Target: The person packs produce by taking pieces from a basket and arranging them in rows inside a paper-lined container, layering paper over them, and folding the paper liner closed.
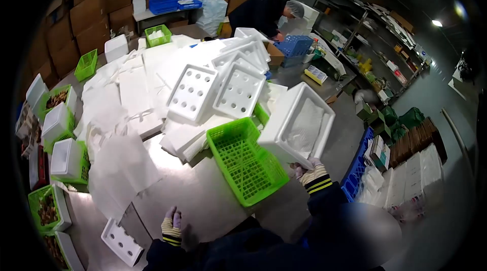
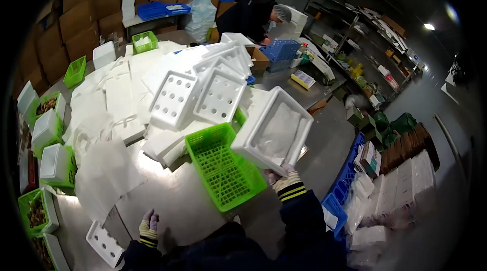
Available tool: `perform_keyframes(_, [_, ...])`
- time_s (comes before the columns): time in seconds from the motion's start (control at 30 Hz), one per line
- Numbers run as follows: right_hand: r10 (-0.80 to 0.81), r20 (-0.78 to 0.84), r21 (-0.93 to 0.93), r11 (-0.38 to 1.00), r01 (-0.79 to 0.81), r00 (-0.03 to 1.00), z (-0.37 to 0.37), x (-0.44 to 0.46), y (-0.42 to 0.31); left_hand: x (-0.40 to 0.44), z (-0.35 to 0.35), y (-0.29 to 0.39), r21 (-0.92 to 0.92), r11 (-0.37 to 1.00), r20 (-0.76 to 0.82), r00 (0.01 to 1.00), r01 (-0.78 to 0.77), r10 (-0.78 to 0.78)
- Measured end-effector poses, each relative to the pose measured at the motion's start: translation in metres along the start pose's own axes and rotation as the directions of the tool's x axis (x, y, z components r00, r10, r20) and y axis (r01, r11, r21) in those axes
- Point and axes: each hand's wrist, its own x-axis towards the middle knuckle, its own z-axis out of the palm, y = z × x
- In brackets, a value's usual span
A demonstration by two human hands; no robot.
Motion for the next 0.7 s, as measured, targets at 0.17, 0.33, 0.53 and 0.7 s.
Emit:
perform_keyframes(0.17, [-0.173,-0.154,-0.012,0.985,0.173,0.973,-0.047,0.073,-0.109,0.009,0.071,-0.011,-0.043,0.997,0.053,0.996,0.068,-0.066])
perform_keyframes(0.33, [-0.274,-0.222,0.015,0.959,0.284,0.936,-0.079,0.198,-0.198,0.031,0.146,0.003,0.048,0.998,0.076,0.996,0.040,-0.044])
perform_keyframes(0.53, [-0.336,-0.299,-0.106,0.942,0.318,0.893,-0.120,0.361,-0.262,0.030,0.221,0.013,0.081,0.932,-0.180,0.925,0.353,-0.335])
perform_keyframes(0.7, [-0.274,-0.276,-0.164,0.958,0.236,0.921,-0.128,0.462,-0.270,0.028,0.229,0.034,0.390,0.779,-0.328,0.865,0.490,-0.380])
